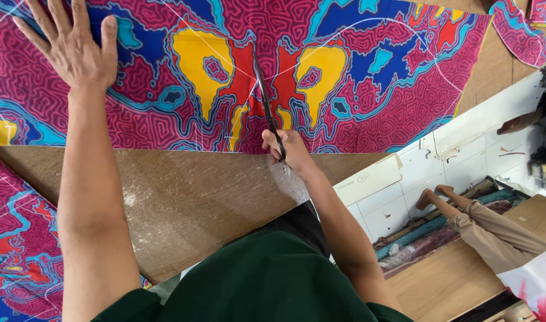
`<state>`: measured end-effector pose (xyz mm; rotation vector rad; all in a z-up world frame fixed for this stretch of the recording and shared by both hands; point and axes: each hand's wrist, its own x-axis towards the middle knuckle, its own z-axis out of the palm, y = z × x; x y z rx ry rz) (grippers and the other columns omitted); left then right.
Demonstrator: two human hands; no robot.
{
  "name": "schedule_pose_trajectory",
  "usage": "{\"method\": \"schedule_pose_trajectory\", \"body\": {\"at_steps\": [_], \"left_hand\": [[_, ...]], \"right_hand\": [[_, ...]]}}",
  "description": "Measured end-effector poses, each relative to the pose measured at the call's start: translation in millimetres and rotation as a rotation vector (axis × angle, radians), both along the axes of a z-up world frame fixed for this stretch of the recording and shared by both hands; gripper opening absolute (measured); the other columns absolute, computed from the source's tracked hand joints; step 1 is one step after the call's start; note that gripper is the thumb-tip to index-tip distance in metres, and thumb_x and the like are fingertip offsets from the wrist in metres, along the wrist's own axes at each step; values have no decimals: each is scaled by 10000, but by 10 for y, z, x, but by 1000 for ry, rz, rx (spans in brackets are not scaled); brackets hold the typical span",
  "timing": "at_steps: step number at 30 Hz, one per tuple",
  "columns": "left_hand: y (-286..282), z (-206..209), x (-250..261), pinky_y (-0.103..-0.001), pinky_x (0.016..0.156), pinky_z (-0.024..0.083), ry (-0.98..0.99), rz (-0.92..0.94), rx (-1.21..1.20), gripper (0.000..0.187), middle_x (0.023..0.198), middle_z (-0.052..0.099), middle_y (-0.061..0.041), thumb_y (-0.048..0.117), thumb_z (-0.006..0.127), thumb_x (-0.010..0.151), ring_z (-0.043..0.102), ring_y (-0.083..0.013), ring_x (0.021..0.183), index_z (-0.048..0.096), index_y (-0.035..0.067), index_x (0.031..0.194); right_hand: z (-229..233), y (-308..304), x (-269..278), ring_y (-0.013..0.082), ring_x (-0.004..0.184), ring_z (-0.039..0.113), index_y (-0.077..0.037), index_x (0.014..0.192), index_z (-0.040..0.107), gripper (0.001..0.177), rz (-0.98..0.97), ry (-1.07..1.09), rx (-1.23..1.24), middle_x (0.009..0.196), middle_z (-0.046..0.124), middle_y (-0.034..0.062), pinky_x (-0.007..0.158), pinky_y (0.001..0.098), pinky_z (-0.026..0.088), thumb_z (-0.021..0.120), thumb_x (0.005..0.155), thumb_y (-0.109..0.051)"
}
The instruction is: The person cuts a colorful patterned fabric on a wooden table using scissors. They follow white chalk lines to cut out shapes, then fold and stack the cut pieces on the table.
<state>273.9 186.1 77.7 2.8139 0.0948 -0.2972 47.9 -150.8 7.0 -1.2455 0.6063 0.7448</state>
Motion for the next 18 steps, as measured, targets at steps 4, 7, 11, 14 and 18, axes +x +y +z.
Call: {"method": "schedule_pose_trajectory", "body": {"at_steps": [4,7,11,14,18], "left_hand": [[43,-50,2,-694,1216,-29,-1,14,-15,716,1677,235,-193,604,409,1052,97,-481,1544,373,155,1608],[121,-127,5,-704,1190,-29,-56,-80,63,711,1712,245,-234,595,427,1165,97,-509,1547,385,99,1672],[173,-200,-20,-703,1199,-24,-60,-77,57,700,1707,264,-232,579,414,1158,113,-498,1554,397,93,1662],[158,-179,-20,-711,1176,-24,-89,-78,18,706,1680,267,-246,568,414,1125,121,-513,1526,405,85,1639],[179,-180,-21,-715,1170,-19,-111,-84,17,704,1678,282,-229,599,424,1149,125,-511,1523,412,97,1643]], "right_hand": [[20,48,9,121,478,496,-17,758,623,613,-25,6,-20,543,458,-11,500,314,489,800,824,-600],[39,53,75,117,440,473,-16,729,629,610,-21,24,-67,520,460,-4,476,305,484,776,832,-600],[-25,57,326,108,420,525,-36,704,649,587,-20,-46,-24,498,480,-13,455,284,488,734,843,-600],[-59,85,485,111,444,531,-35,716,631,600,-22,-86,-2,521,483,-10,455,292,486,736,854,-610],[20,115,568,134,426,501,-22,711,619,634,-25,-121,-41,525,477,8,435,315,489,759,839,-627]]}}
